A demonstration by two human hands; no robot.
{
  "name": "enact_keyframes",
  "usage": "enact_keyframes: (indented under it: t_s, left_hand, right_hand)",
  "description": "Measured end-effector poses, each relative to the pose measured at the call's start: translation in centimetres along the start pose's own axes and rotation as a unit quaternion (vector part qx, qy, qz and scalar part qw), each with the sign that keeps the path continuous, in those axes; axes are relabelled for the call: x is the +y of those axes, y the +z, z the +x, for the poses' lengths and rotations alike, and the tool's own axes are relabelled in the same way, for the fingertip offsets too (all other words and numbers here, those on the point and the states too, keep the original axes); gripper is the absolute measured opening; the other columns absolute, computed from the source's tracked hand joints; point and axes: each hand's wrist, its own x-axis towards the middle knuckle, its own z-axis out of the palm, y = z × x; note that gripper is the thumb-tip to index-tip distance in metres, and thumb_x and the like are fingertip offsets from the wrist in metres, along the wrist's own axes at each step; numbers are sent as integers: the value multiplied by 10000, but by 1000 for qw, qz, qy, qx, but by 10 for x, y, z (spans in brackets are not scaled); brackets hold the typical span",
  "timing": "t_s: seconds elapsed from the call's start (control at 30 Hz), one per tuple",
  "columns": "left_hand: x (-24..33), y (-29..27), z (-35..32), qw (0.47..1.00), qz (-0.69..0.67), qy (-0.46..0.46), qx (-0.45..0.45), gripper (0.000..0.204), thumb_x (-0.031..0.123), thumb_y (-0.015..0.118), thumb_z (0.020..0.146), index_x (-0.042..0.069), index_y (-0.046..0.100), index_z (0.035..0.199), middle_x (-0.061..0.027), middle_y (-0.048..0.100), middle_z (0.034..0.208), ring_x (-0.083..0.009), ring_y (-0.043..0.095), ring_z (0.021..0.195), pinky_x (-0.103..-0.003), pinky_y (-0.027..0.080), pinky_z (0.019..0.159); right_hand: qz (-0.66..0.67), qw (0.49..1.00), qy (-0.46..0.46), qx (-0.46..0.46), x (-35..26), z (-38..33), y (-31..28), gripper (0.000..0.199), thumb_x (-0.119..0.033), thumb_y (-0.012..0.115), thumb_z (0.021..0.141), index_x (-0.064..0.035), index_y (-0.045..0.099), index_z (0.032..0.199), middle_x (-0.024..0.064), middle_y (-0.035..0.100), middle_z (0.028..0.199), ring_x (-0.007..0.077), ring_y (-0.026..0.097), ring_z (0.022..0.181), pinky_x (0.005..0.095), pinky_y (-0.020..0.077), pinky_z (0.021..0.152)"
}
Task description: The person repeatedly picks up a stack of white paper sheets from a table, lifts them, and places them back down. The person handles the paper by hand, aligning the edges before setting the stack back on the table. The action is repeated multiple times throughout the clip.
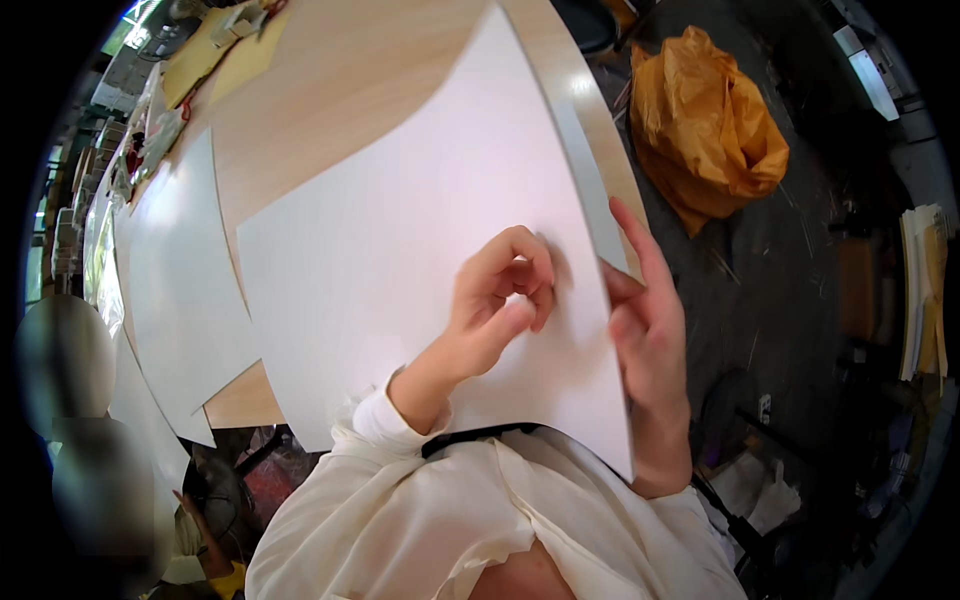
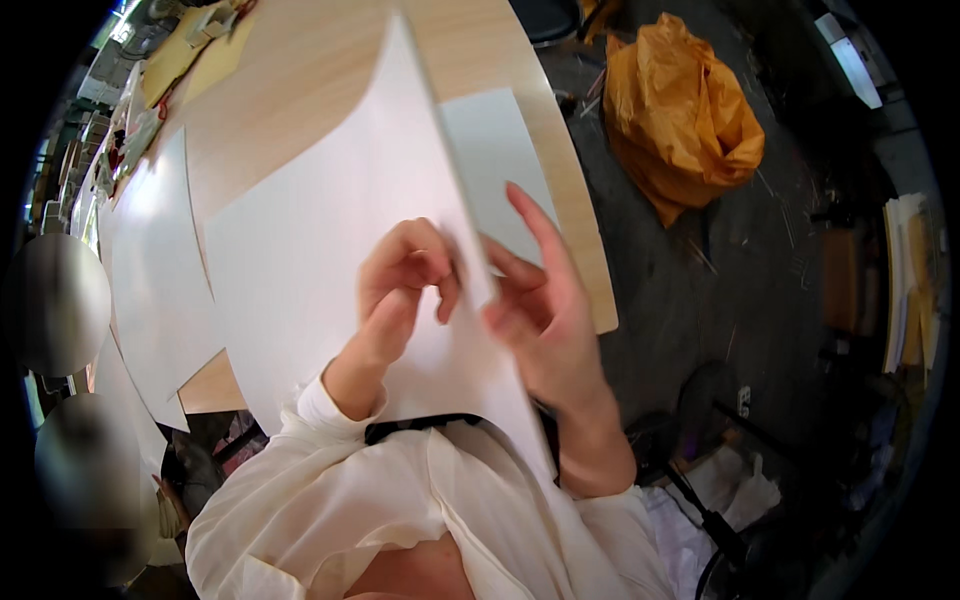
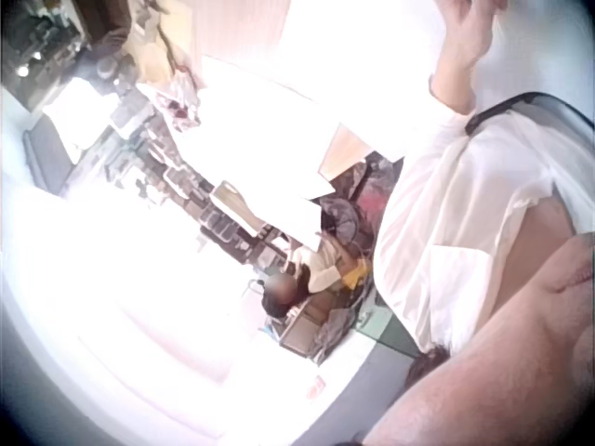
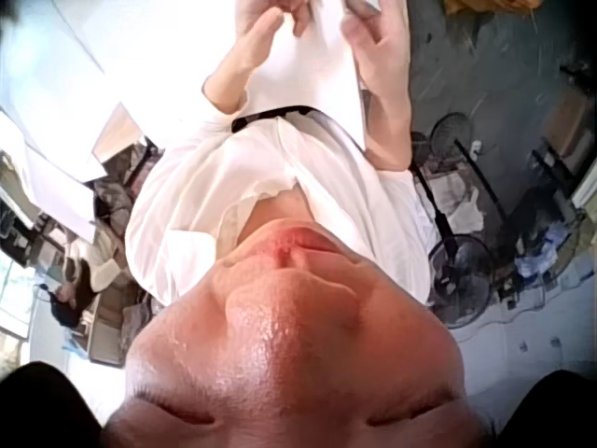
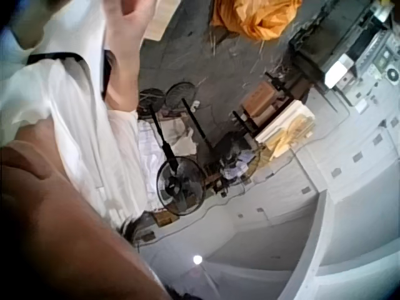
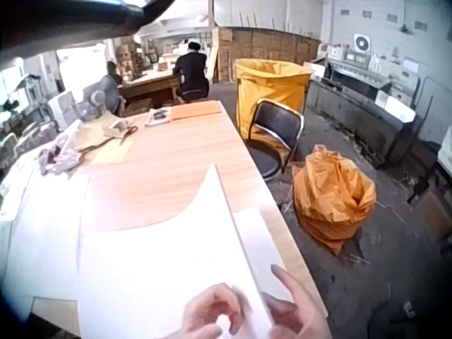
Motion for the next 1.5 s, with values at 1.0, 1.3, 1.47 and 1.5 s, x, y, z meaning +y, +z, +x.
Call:
enact_keyframes:
  t_s: [1.0,1.3,1.47,1.5]
  left_hand:
    - [181,-191,-248,891,303,57,334,77,53,702,858,-12,715,897,-7,696,799,-77,627,719,-228,494,652]
    - [155,-217,-268,850,284,28,443,202,194,679,907,9,681,986,-24,671,848,-103,614,773,-273,511,686]
    - [173,-227,-311,839,79,87,531,266,213,676,905,-10,647,1046,-51,664,928,-148,635,827,-301,527,745]
    - [174,-230,-313,820,71,98,559,284,206,674,904,-10,629,1084,-64,657,974,-161,635,858,-310,527,762]
  right_hand:
    - [-107,956,-268,60,-14,19,-69,433,-107,660,899,-32,513,1299,26,578,1217,168,528,1126,316,392,991]
    - [-344,889,-300,16,-39,69,27,544,-167,681,901,8,457,1365,84,560,1224,161,530,1094,290,402,961]
    - [-344,882,-312,-82,-71,100,123,723,-345,567,966,-72,182,1514,227,408,1451,274,463,1307,346,352,1082]
    - [-339,891,-287,-98,-67,99,126,703,-328,561,971,-75,192,1513,221,411,1450,275,468,1301,343,364,1076]
